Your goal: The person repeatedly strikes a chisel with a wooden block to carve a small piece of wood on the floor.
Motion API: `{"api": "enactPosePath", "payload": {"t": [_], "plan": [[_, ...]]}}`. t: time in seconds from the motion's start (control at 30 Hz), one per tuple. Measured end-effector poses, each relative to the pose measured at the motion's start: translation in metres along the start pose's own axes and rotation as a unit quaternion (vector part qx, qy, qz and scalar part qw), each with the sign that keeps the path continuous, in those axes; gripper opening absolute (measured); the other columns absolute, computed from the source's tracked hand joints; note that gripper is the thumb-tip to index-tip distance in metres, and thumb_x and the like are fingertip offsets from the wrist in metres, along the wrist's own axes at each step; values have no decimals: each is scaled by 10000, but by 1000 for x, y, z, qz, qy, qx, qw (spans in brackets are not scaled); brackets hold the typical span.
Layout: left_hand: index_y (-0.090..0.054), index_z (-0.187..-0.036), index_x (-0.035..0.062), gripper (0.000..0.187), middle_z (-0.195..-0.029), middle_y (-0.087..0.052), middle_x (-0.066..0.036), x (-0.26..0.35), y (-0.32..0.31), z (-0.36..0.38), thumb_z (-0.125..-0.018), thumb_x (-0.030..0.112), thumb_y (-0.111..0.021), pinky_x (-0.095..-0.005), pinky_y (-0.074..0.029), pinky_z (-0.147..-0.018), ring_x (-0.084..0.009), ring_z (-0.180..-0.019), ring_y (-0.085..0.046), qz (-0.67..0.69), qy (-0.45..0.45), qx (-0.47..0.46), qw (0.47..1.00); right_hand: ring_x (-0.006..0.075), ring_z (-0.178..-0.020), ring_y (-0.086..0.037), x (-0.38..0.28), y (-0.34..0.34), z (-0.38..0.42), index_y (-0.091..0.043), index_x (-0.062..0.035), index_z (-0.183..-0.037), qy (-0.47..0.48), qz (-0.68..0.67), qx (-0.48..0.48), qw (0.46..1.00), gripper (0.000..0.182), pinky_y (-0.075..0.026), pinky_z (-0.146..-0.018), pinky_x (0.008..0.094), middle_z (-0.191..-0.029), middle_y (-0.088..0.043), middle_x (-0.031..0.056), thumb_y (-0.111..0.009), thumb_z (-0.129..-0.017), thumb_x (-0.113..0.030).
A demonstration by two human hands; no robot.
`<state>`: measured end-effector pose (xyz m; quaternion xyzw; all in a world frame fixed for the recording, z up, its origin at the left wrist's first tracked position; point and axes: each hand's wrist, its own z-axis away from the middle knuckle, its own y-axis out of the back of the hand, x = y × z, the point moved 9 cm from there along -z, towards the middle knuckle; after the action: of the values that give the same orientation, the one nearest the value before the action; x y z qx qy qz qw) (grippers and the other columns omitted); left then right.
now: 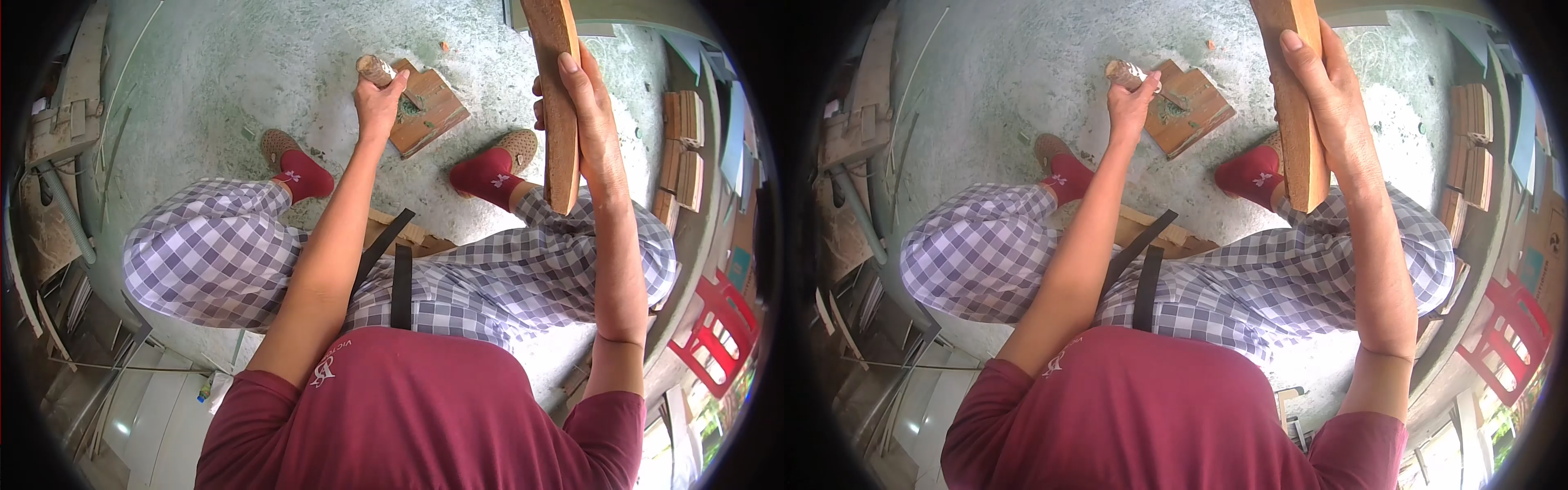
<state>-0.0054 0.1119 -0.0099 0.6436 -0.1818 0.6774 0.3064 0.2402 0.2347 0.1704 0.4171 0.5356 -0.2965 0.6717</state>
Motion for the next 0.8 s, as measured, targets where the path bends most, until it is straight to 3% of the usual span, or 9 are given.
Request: {"api": "enactPosePath", "payload": {"t": [0.2,0.37,0.47,0.53,0.57,0.6,0.67,0.73,0.8], "plan": [[-649,-860,11,221,-826,-660,-63,4,2,3,-790,202,-737,-274,-498,-671,-112,-723,-613,5,-5,27,1000,150,-652,-614,4,2,1,-327,-57,-1395,5,15,0,1000,798,-553,-560,297,-826,-577,127,-515,-827,-586],[-649,-868,-8,270,-841,-675,-81,25,-13,12,-763,215,-758,-294,-485,-731,-149,-762,-630,-79,-24,-19,996,177,-743,-631,-6,4,2,-320,-52,-1399,48,50,10,998,817,-562,-592,312,-892,-583,161,-532,-817,-585],[-652,-881,-2,281,-845,-679,-87,31,-21,15,-756,225,-762,-300,-487,-738,-158,-788,-633,-122,-10,-37,992,210,-825,-630,-8,1,5,-320,-51,-1399,15,62,-4,998,831,-564,-649,342,-991,-581,190,-552,-808,-587],[-650,-912,-5,301,-852,-681,-89,28,-24,14,-753,225,-762,-299,-487,-742,-157,-796,-634,-134,-28,-45,990,225,-895,-617,-21,-2,8,-320,-48,-1400,63,102,25,993,843,-547,-730,340,-1067,-573,202,-577,-801,-582],[-600,-951,-21,346,-864,-668,-126,26,-27,15,-752,214,-757,-331,-488,-735,-214,-804,-637,-141,-34,-53,988,292,-963,-612,-21,-10,13,-303,-19,-1403,32,68,-15,997,881,-514,-804,346,-1132,-565,231,-635,-781,-546],[-550,-989,-38,394,-875,-655,-163,26,-30,15,-750,202,-751,-364,-488,-728,-271,-811,-641,-149,-39,-62,986,278,-988,-614,-13,-17,13,-296,-19,-1398,38,86,-27,995,875,-521,-813,351,-1130,-573,240,-669,-768,-497],[-548,-1010,-41,388,-899,-657,-169,28,-33,18,-756,182,-739,-359,-488,-732,-269,-837,-644,-126,-28,-88,988,291,-950,-643,24,-44,26,-316,-30,-1383,9,120,-111,987,860,-537,-811,374,-1090,-599,257,-682,-748,-481],[-546,-1031,-44,383,-923,-658,-176,30,-39,23,-763,161,-727,-355,-489,-736,-267,-863,-646,-101,-20,-114,988,308,-880,-670,41,-69,34,-321,-49,-1387,-23,298,-223,928,838,-550,-815,388,-1025,-631,257,-676,-749,-462],[-548,-1035,-53,350,-927,-659,-178,50,-28,25,-773,121,-701,-344,-488,-735,-260,-866,-645,0,-113,-55,992,322,-809,-681,29,-72,30,-329,-69,-1386,12,332,-214,919,828,-561,-809,390,-979,-649,245,-662,-743,-470]]}}
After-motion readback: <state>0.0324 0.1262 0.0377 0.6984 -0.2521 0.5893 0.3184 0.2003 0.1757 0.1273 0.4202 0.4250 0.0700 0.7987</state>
